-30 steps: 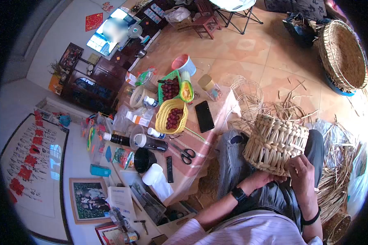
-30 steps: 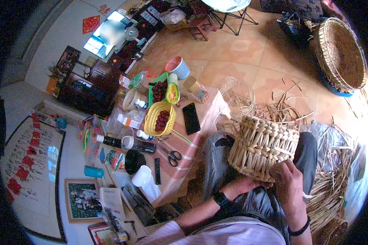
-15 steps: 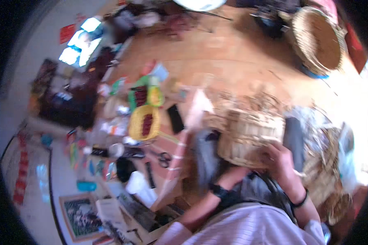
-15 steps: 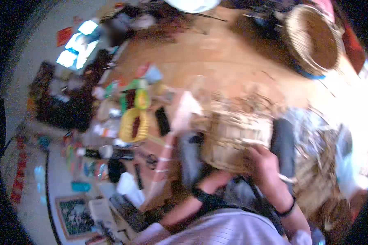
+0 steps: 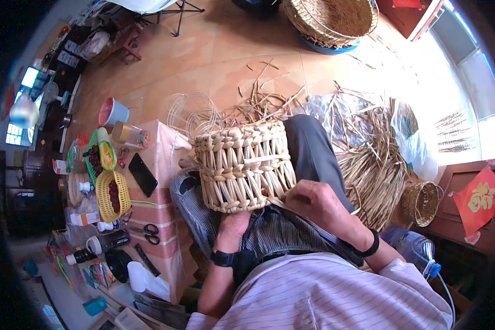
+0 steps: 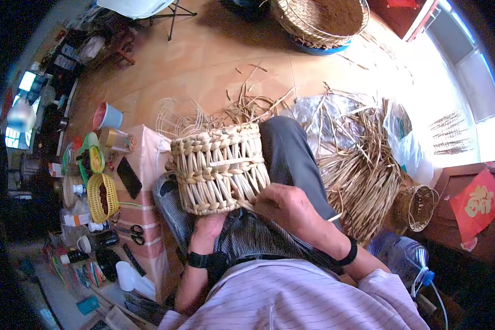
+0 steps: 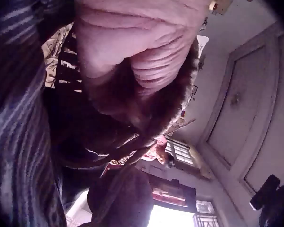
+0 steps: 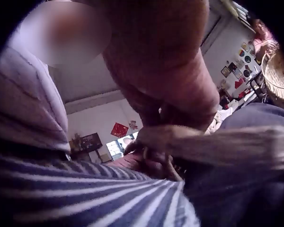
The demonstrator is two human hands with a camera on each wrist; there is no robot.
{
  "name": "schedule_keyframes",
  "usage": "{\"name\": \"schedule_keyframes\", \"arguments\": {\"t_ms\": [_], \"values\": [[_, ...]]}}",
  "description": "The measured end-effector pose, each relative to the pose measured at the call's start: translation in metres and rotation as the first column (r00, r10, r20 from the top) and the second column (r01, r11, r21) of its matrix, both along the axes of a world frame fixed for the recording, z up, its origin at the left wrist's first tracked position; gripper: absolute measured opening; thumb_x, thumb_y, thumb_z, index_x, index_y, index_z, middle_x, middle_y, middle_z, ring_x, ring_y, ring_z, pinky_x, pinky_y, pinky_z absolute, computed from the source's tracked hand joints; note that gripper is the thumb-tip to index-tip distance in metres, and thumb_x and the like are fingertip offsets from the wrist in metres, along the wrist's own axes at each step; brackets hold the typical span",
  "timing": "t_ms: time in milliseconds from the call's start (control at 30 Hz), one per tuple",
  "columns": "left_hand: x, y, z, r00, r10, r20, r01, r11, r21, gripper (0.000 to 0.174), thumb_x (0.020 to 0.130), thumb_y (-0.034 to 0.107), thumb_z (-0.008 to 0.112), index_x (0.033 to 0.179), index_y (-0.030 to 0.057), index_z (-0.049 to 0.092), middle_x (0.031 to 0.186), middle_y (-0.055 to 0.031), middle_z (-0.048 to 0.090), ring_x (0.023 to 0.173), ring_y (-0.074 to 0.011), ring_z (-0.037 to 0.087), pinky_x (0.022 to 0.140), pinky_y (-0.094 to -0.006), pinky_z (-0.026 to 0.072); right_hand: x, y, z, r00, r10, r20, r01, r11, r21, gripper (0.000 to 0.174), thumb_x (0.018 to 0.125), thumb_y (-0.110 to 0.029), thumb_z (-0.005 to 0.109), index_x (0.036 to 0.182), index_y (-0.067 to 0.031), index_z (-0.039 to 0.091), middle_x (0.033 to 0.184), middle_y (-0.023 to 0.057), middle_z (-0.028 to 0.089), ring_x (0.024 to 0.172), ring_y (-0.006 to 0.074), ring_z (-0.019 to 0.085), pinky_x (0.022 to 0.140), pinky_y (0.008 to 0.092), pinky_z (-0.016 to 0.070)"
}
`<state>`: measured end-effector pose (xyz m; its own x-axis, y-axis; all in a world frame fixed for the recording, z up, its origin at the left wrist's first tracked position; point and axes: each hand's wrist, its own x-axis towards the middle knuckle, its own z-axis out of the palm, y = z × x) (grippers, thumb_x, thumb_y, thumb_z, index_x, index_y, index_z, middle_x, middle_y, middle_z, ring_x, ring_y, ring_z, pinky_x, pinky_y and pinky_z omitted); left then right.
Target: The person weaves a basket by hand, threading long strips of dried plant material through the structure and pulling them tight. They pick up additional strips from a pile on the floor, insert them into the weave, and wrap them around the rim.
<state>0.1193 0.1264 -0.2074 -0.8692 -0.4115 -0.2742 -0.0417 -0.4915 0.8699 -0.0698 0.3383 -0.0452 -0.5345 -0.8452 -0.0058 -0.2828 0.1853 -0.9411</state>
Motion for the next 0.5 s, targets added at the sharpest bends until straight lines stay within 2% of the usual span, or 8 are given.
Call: {"name": "schedule_keyframes", "arguments": {"t_ms": [33,100,167,233,333,433,500], "values": [[0.002,-0.002,-0.004,0.998,0.058,-0.039,-0.053,0.992,0.115,0.066,0.107,0.036,0.064,0.163,0.0188,0.035,0.165,-0.0038,0.042,0.148,-0.0248,0.044,0.124,-0.0482,0.0379,-0.002,-0.004,0.000,0.999,-0.039,0.020,0.039,0.999,0.007,0.012,0.092,-0.007,0.078,0.097,0.0011,0.070,0.088,0.0140,0.069,0.078,0.0238,0.068,0.070,0.0354,0.0545],[0.012,-0.010,-0.034,0.993,0.114,-0.022,-0.112,0.991,0.079,0.066,0.105,0.032,0.069,0.162,0.0192,0.037,0.162,-0.0027,0.045,0.145,-0.0239,0.047,0.121,-0.0479,0.0414,-0.005,-0.015,0.001,0.992,-0.110,0.060,0.109,0.994,0.021,0.014,0.090,-0.008,0.078,0.095,0.0013,0.068,0.087,0.0167,0.069,0.077,0.0330,0.070,0.070,0.0398,0.0560],[0.001,0.000,0.000,0.990,0.142,-0.019,-0.137,0.977,0.161,0.069,0.098,0.015,0.078,0.157,0.0174,0.043,0.153,-0.0027,0.052,0.137,-0.0227,0.054,0.114,-0.0451,0.0491,-0.005,-0.022,-0.004,0.987,-0.091,0.130,0.096,0.995,-0.034,0.016,0.091,-0.008,0.078,0.097,0.0013,0.067,0.087,0.0157,0.069,0.077,0.0279,0.069,0.072,0.0375,0.0558],[-0.012,0.014,0.035,0.996,0.078,0.042,-0.082,0.991,0.106,0.069,0.096,0.010,0.079,0.155,0.0159,0.045,0.149,-0.0036,0.055,0.133,-0.0218,0.057,0.110,-0.0427,0.0526,-0.004,-0.029,-0.022,0.968,-0.079,0.237,0.099,0.992,-0.072,0.016,0.092,-0.007,0.077,0.099,0.0010,0.065,0.085,0.0126,0.068,0.077,0.0217,0.068,0.072,0.0354,0.0550],[-0.013,0.015,0.033,0.993,0.111,0.034,-0.114,0.983,0.143,0.070,0.092,0.003,0.081,0.153,0.0145,0.046,0.146,-0.0043,0.056,0.127,-0.0204,0.060,0.103,-0.0383,0.0563,-0.005,-0.028,-0.016,0.888,-0.051,0.458,0.079,0.996,-0.044,0.014,0.102,-0.010,0.072,0.106,-0.0019,0.062,0.087,-0.0021,0.063,0.078,0.0039,0.057,0.063,0.0232,0.0477],[-0.016,0.013,0.029,0.995,0.095,-0.031,-0.091,0.989,0.116,0.073,0.092,0.002,0.081,0.154,0.0141,0.045,0.148,-0.0042,0.055,0.127,-0.0208,0.060,0.104,-0.0387,0.0562,-0.003,-0.029,-0.027,0.869,-0.054,0.492,0.108,0.991,-0.082,0.015,0.102,-0.011,0.073,0.107,-0.0025,0.062,0.088,-0.0018,0.063,0.078,0.0035,0.057,0.063,0.0223,0.0476],[-0.017,0.008,0.029,0.999,-0.034,-0.026,0.035,0.998,0.057,0.070,0.096,0.008,0.078,0.156,0.0143,0.042,0.149,-0.0044,0.054,0.131,-0.0209,0.058,0.108,-0.0396,0.0536,-0.005,-0.028,-0.031,0.877,-0.051,0.477,0.081,0.996,-0.041,0.015,0.102,-0.011,0.073,0.107,-0.0024,0.061,0.089,-0.0016,0.063,0.079,0.0039,0.057,0.064,0.0229,0.0482]]}}
